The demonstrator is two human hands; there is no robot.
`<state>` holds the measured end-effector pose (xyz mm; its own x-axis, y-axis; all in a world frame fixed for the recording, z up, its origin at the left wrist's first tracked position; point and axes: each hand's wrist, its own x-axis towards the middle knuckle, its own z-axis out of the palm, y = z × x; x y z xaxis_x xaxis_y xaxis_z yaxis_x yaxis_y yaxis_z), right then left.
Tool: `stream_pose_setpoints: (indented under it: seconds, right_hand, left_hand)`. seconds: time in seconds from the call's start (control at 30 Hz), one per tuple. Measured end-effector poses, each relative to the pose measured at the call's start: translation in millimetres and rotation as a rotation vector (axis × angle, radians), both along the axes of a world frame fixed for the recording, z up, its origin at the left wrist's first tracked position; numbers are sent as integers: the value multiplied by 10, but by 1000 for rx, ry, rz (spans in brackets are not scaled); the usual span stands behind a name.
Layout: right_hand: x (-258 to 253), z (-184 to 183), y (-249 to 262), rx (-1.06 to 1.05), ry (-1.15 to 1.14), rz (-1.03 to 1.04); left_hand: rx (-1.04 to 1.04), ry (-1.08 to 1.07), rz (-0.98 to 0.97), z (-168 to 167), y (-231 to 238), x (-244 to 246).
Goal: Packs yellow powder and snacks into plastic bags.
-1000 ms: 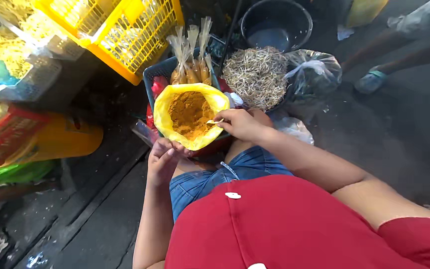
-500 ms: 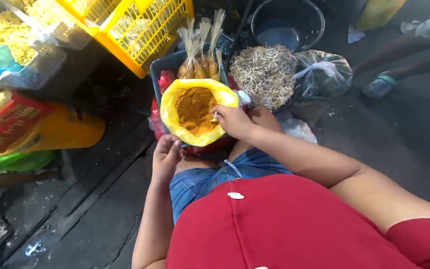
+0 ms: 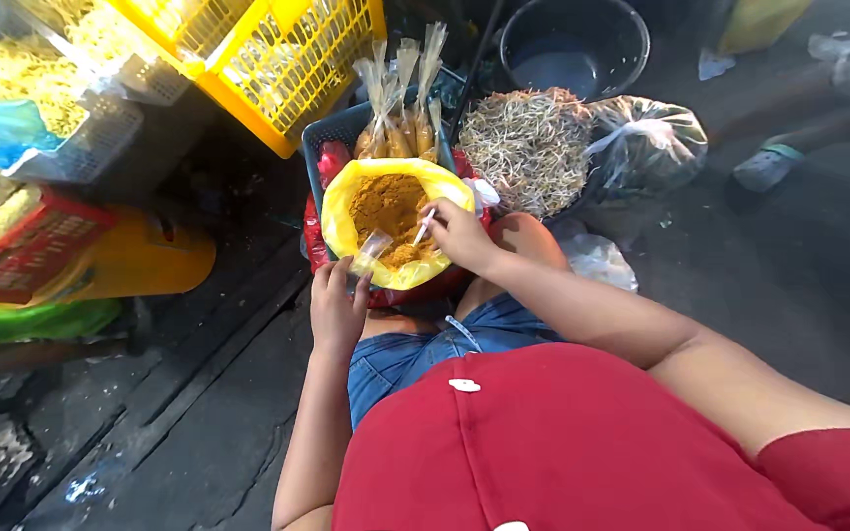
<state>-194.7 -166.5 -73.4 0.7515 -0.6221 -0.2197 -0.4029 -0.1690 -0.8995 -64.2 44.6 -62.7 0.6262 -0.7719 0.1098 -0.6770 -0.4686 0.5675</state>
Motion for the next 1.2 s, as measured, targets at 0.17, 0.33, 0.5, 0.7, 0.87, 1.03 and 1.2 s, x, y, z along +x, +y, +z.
stream_pose_setpoints:
  seconds: [0.17, 0.33, 0.5, 0.7, 0.87, 1.03, 1.2]
  right_hand:
    - [-11, 205, -259, 354, -202, -238]
    - [-84, 544, -459, 439, -326, -313]
    - [-65, 708, -520, 525, -375, -278]
    - [33, 605, -438, 559, -311, -189]
    - [82, 608, -375, 521, -278, -97]
    - [55, 916, -70, -32, -356, 242]
    - [-105, 1163, 60, -593, -694, 385]
  left_hand:
    - [72, 18, 23, -56, -82, 17]
    - [59, 85, 46, -18, -134, 39]
    - [34, 59, 28, -27, -147, 59]
    - [26, 43, 17, 11, -187, 23]
    - [37, 75, 2, 81, -269, -6]
    - [-119, 294, 61, 28, -386, -54]
    - [-304, 394, 134, -32, -388, -150]
